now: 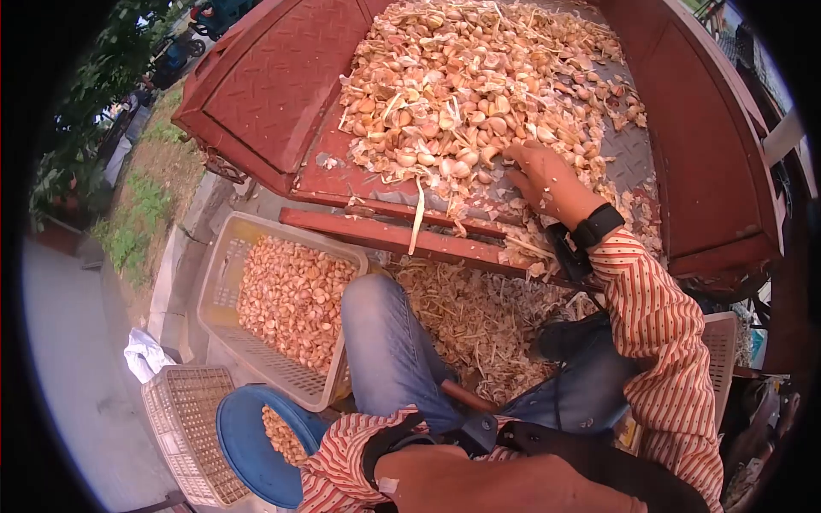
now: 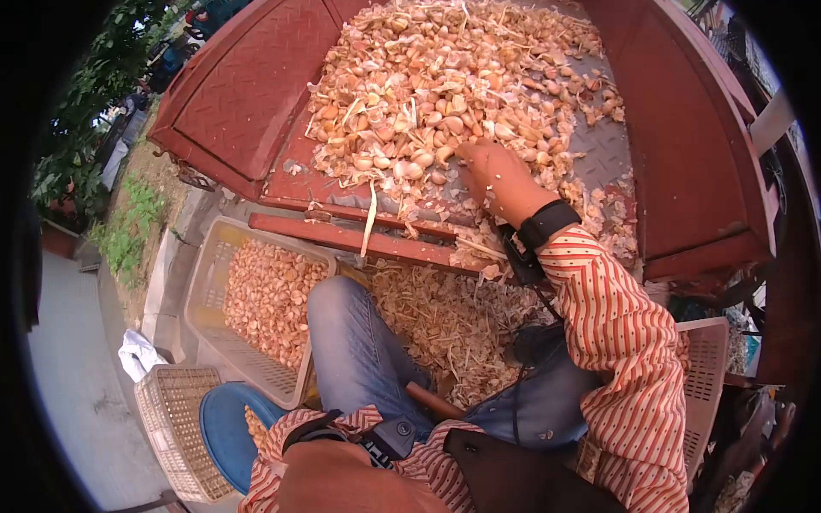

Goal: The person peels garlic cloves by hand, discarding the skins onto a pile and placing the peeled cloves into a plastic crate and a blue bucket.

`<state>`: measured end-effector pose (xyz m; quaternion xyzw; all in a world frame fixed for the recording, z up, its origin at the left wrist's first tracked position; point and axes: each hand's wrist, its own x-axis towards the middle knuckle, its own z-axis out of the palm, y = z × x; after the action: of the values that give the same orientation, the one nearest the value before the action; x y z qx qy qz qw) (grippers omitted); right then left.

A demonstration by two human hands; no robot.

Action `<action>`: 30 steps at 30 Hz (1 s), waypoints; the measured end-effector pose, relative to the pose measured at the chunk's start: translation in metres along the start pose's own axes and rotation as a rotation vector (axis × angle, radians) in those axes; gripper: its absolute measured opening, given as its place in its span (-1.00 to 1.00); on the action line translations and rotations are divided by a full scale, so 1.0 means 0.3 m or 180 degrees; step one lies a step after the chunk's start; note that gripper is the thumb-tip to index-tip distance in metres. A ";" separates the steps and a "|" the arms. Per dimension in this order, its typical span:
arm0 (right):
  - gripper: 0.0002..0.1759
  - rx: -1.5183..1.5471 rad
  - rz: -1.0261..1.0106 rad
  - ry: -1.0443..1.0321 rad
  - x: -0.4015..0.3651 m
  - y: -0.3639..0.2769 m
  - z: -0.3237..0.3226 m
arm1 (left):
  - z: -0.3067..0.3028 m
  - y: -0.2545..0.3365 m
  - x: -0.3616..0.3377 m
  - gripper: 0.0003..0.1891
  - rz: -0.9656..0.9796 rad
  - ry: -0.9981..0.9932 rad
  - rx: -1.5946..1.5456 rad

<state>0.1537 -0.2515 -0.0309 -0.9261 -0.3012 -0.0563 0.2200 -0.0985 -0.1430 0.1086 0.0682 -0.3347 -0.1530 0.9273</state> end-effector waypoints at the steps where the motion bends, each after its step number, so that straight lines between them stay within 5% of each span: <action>1: -0.76 0.0005 0.0014 0.0015 0.003 -0.003 -0.007 | -0.008 -0.011 -0.002 -0.76 0.0000 -0.0001 -0.0057; 5: -0.82 0.0226 -0.0304 0.0143 0.040 -0.013 0.027 | -0.056 -0.009 0.032 -0.76 -0.0020 -0.0209 0.0074; 13: -0.88 -0.0656 -0.0618 0.0140 0.033 -0.055 0.057 | -0.024 -0.044 0.018 -0.77 0.0007 0.0400 -0.0681; 17: -0.87 0.1248 0.0720 -0.0594 0.026 -0.034 -0.025 | -0.044 -0.045 0.034 -0.77 0.0253 0.0183 -0.0545; 21: -0.86 0.3902 0.1735 -0.0567 -0.033 -0.036 -0.086 | -0.033 -0.059 0.030 -0.78 0.0415 0.0331 -0.0566; 26: -0.86 0.4344 0.1868 -0.0621 -0.068 -0.023 -0.088 | -0.058 -0.028 0.031 -0.80 0.0306 0.0523 -0.0148; 29: -0.86 0.3994 0.1761 -0.0471 -0.079 -0.030 -0.089 | -0.152 0.131 0.016 -0.73 -0.0915 0.1636 0.0998; 30: -0.86 0.3691 0.1661 -0.0390 -0.079 -0.036 -0.088 | -0.220 0.131 0.021 -0.71 -0.0566 0.2006 0.1060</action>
<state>0.1288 -0.2679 -0.0088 -0.7010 -0.0593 0.2244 0.6743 -0.0423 -0.1064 0.0707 0.2908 -0.0456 -0.1478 0.9442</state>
